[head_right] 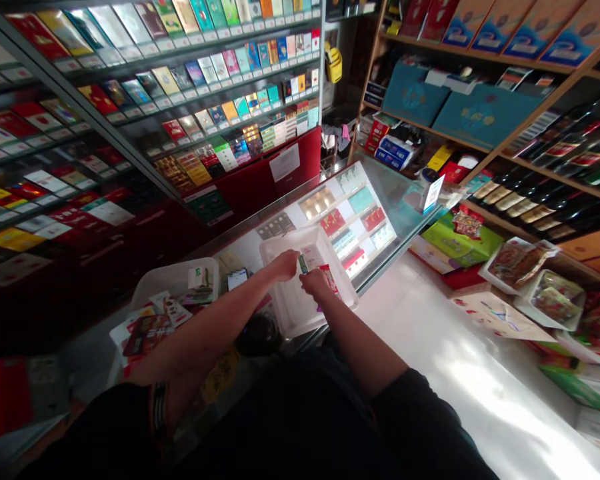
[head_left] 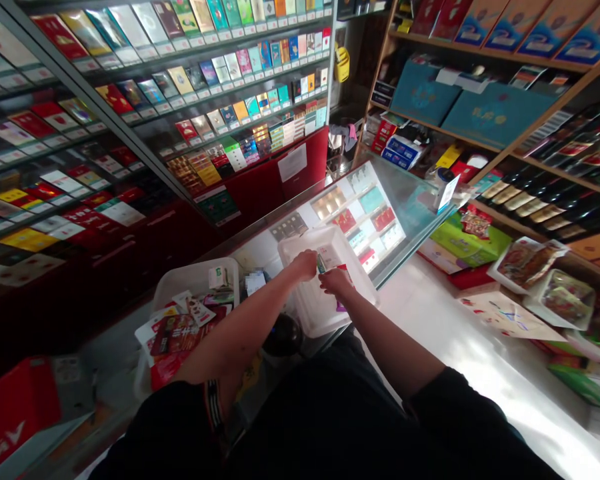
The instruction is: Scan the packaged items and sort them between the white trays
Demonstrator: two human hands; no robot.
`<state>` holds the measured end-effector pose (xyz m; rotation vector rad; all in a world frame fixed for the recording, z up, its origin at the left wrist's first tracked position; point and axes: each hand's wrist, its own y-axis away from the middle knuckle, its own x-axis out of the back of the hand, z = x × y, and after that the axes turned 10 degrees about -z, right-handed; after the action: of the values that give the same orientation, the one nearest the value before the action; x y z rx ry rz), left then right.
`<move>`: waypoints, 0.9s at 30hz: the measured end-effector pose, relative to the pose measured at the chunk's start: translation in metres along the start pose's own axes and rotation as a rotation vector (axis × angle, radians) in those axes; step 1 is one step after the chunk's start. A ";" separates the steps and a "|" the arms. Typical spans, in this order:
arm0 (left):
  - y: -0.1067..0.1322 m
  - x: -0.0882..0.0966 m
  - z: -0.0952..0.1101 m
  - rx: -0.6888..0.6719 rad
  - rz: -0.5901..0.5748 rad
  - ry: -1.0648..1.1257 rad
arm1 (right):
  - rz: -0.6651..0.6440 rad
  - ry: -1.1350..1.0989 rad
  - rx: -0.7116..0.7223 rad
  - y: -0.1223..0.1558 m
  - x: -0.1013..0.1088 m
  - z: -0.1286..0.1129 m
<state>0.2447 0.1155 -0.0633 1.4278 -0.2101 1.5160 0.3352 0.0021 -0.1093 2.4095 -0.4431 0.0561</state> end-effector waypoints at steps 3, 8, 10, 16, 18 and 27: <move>-0.010 -0.001 0.001 0.003 -0.003 0.018 | -0.007 -0.047 -0.052 -0.003 -0.001 -0.001; -0.023 0.002 -0.001 0.011 -0.011 0.075 | -0.028 -0.152 -0.068 -0.004 0.000 -0.004; -0.026 0.002 -0.003 0.022 -0.003 0.106 | -0.031 -0.202 -0.076 -0.004 0.000 -0.004; -0.021 0.000 -0.008 0.124 0.114 0.223 | 0.019 -0.310 -0.072 0.002 -0.003 -0.004; -0.014 0.001 -0.009 0.159 0.165 0.267 | 0.033 -0.338 -0.062 0.004 -0.005 -0.005; 0.033 0.011 -0.021 0.180 0.392 0.839 | 0.157 -0.582 0.157 0.020 -0.006 -0.026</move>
<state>0.2096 0.1199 -0.0443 0.7912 0.1792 2.3737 0.3248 0.0060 -0.0775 2.5146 -0.9179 -0.5730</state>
